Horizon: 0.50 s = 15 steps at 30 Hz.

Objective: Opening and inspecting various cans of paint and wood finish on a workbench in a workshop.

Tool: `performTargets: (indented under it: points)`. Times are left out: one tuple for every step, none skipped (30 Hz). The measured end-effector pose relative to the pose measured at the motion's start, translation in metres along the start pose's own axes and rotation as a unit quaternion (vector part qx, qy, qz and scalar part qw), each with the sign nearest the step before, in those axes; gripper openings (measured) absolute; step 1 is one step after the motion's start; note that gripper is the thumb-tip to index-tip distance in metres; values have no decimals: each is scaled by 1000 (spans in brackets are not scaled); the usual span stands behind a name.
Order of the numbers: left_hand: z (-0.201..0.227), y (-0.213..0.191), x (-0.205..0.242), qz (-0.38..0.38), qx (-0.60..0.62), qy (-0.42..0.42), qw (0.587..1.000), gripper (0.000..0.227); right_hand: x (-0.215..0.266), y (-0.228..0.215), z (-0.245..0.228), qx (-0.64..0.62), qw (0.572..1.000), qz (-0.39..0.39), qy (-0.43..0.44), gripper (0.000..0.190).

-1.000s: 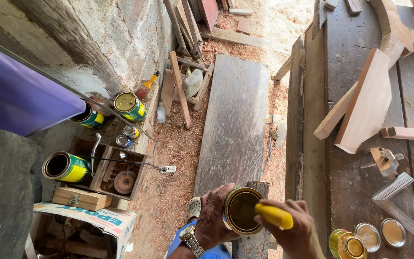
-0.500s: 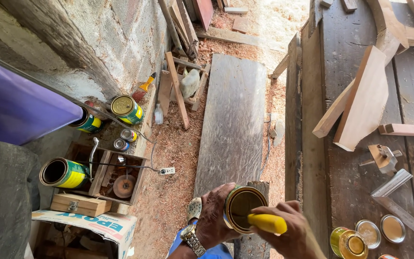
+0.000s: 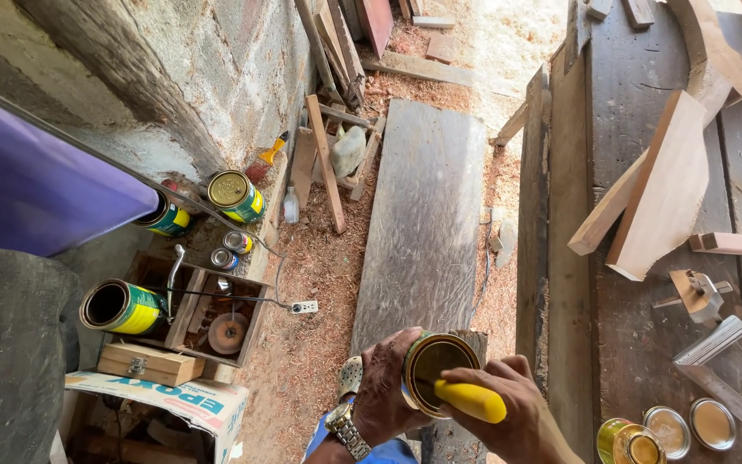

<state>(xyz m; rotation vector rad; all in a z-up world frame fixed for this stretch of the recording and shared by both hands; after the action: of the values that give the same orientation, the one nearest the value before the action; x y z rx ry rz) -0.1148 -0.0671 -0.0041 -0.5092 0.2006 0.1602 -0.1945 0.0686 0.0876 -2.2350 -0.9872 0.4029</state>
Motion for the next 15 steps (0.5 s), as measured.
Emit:
performTargets:
  points:
    - [-1, -1, 0, -1, 0, 0, 1000, 133, 0, -2, 4, -1, 1000, 1, 1, 39]
    - [-2, 0, 1, -8, -6, -5, 1000, 133, 0, -10, 10, 37, 999, 32, 18, 40]
    - [-3, 0, 2, -15, -12, -10, 1000, 133, 0, -17, 15, 74, 995, 63, 35, 41]
    - [-4, 1, 5, -13, -13, -11, 1000, 133, -2, -13, 13, 74, 995, 62, 33, 41]
    - [-4, 3, 7, -10, -13, -11, 1000, 133, -3, -9, 13, 46, 997, 56, 40, 42]
    - [-5, 4, 6, -10, -14, -7, 1000, 132, -6, -5, 12, 20, 997, 54, 48, 44]
    - [-4, 4, 3, -10, -16, -4, 1000, 132, -4, -8, 13, 20, 997, 57, 46, 44]
    - [-3, 4, 2, -6, -10, -9, 1000, 133, -2, -4, 7, 5, 1000, 21, 3, 40]
    - [-2, 3, 2, -3, -5, -13, 1000, 134, 1, 1, 0, -9, 999, -15, -41, 36]
    - [-4, 3, 3, 0, -6, -16, 1000, 134, 0, -1, 4, -11, 999, -18, -42, 36]
    - [-5, 4, 5, -3, -13, -18, 1000, 133, 0, -9, 13, 40, 999, 25, -14, 38]
    - [-7, 5, 6, -6, -18, -19, 1000, 132, 0, -19, 21, 92, 993, 68, 16, 39]
    - [-6, 6, 9, -4, -18, -21, 1000, 132, -1, -12, 21, 92, 993, 66, 15, 39]
    - [-4, 5, 8, 3, -24, -13, 1000, 132, -3, -4, 20, 50, 997, 54, -6, 39]
    - [-2, 4, 8, 9, -30, -4, 1000, 132, -5, 4, 19, 7, 999, 42, -26, 38]
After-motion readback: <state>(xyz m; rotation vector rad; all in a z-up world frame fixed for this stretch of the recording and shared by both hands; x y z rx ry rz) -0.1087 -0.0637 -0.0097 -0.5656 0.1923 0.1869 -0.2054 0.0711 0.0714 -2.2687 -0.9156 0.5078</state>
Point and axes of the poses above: each hand's wrist, its own x-axis away from the middle knuckle, its own y-axis out of the palm, z = x × y, the point moved 8 cm from there along -x, towards the middle knuckle
